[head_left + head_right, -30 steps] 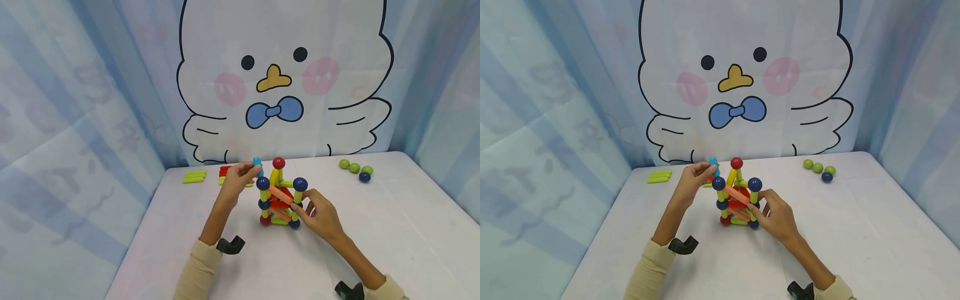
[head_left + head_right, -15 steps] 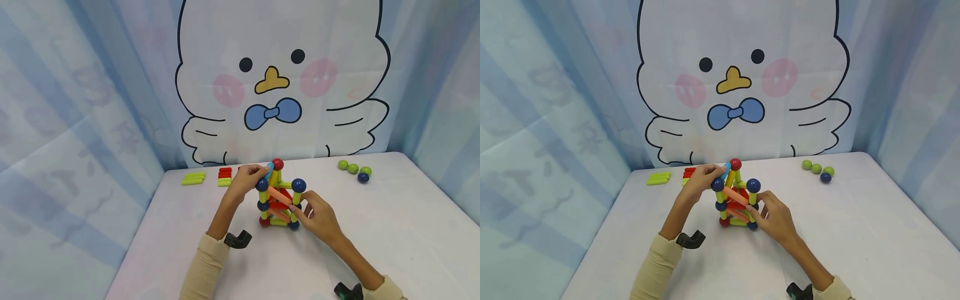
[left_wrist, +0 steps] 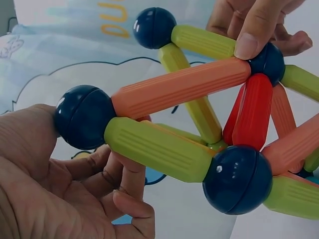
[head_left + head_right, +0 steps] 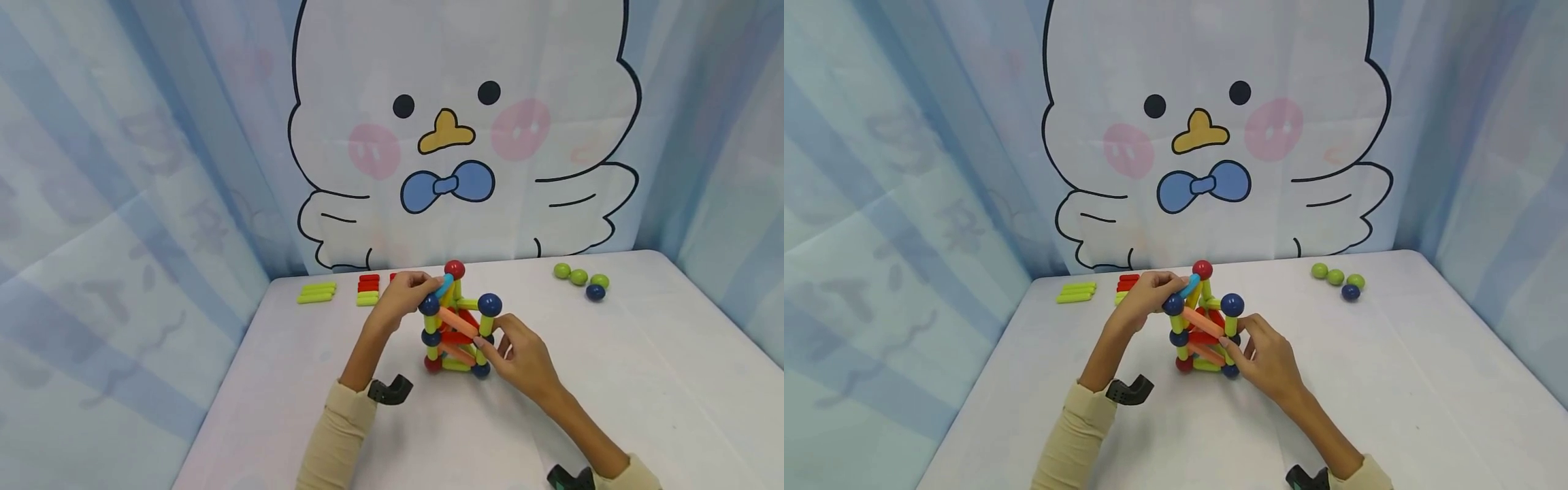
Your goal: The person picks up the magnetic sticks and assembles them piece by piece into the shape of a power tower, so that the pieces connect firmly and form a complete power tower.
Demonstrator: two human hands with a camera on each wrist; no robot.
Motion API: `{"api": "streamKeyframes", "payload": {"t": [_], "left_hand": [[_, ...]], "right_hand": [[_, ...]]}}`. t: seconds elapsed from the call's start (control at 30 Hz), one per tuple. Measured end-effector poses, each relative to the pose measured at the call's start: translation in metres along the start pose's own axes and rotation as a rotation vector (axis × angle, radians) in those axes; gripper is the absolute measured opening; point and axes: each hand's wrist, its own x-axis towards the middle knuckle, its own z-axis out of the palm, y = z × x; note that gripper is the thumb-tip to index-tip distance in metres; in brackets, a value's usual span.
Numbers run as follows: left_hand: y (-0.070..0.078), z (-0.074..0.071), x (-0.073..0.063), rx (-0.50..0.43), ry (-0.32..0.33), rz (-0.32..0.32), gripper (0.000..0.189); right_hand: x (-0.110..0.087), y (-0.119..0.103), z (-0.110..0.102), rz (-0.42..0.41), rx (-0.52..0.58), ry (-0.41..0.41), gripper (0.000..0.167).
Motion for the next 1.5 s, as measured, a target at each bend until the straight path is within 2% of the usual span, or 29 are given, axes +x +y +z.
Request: {"api": "streamKeyframes", "payload": {"t": [0.33, 0.47, 0.53, 0.63, 0.8, 0.87, 0.93, 1.1, 1.2, 1.4, 1.5], "left_hand": [[-0.008, -0.007, 0.008, -0.005, 0.045, 0.093, 0.041], [-0.024, -0.013, 0.024, 0.050, 0.140, 0.131, 0.035], [-0.039, -0.015, 0.036, 0.144, 0.209, 0.126, 0.029], [-0.065, -0.014, 0.051, 0.331, 0.294, 0.074, 0.019], [-0.102, -0.004, 0.065, 0.652, 0.355, -0.008, 0.021], [-0.110, 0.000, 0.066, 0.749, 0.365, -0.017, 0.024], [-0.114, 0.002, 0.066, 0.807, 0.372, -0.005, 0.024], [-0.116, 0.003, 0.067, 0.960, 0.383, 0.090, 0.025], [-0.117, 0.004, 0.068, 1.017, 0.371, 0.114, 0.029], [-0.120, 0.007, 0.068, 1.003, 0.306, 0.072, 0.037], [-0.120, 0.006, 0.066, 0.903, 0.270, 0.028, 0.029]], "right_hand": [[0.001, 0.000, -0.001, 0.000, -0.006, -0.011, 0.032], [0.002, 0.001, -0.001, -0.008, -0.008, -0.010, 0.033], [0.003, 0.001, 0.000, -0.014, -0.009, -0.008, 0.035], [0.003, 0.002, 0.000, -0.014, -0.014, -0.010, 0.035], [0.002, 0.001, -0.001, -0.004, -0.010, -0.022, 0.034], [0.002, 0.001, 0.000, -0.003, -0.007, -0.022, 0.034], [0.002, 0.001, 0.000, -0.005, -0.002, -0.019, 0.034], [0.003, 0.001, 0.000, -0.008, 0.006, -0.012, 0.035], [0.002, 0.002, 0.000, -0.006, 0.006, -0.017, 0.034], [0.000, 0.001, 0.000, 0.007, 0.009, -0.032, 0.033], [0.000, 0.001, 0.000, 0.005, 0.011, -0.034, 0.034]]}}
